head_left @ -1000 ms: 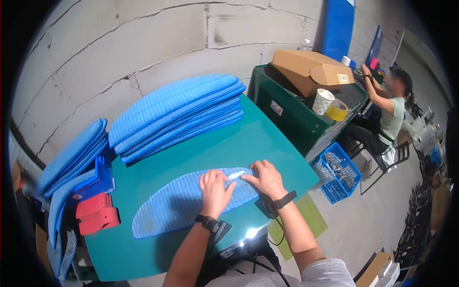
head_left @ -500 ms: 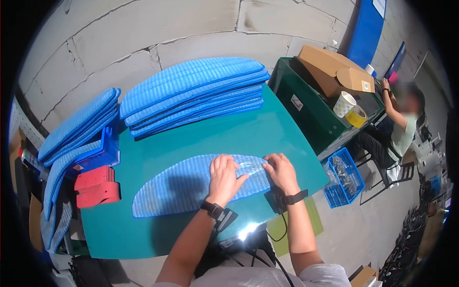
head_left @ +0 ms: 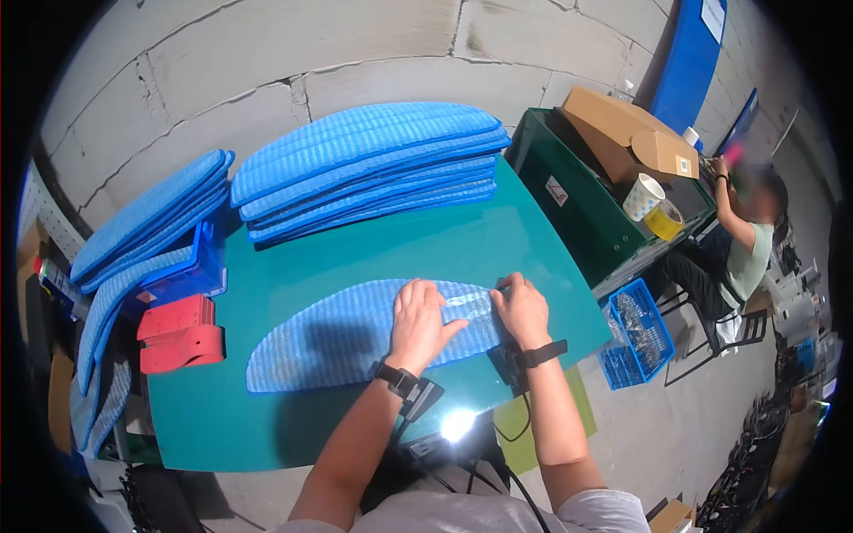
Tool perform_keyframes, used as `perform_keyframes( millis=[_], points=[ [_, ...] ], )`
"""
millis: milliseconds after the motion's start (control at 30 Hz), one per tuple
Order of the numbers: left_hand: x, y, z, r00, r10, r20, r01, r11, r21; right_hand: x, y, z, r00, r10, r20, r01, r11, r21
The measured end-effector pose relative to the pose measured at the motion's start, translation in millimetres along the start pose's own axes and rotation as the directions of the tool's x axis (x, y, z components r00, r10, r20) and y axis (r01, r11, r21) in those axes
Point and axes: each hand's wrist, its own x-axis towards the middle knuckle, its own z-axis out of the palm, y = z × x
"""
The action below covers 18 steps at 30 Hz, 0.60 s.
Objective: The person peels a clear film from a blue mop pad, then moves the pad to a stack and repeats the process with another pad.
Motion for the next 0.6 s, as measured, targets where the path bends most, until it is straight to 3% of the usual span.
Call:
perform_keyframes(
  millis=[367, 433, 600],
  points=[
    [2, -15, -9, 0.995, -0.022, 0.097, 0.031, 0.995, -0.090, -3, 24, 6, 0.996, -0.041, -0.076, 0.057, 0.975, 0.215],
    [0, -10, -9, 0.999, -0.008, 0.043, 0.012, 0.996, -0.084, -6, 22, 2, 0.998, 0.067, -0.009, -0.060, 0.934, 0.352],
    [-1, -10, -9, 0.998, -0.011, 0.055, 0.015, 0.996, -0.083, -16, 18, -2, 0.995, 0.082, -0.057, -0.050, 0.902, 0.428]
  ],
)
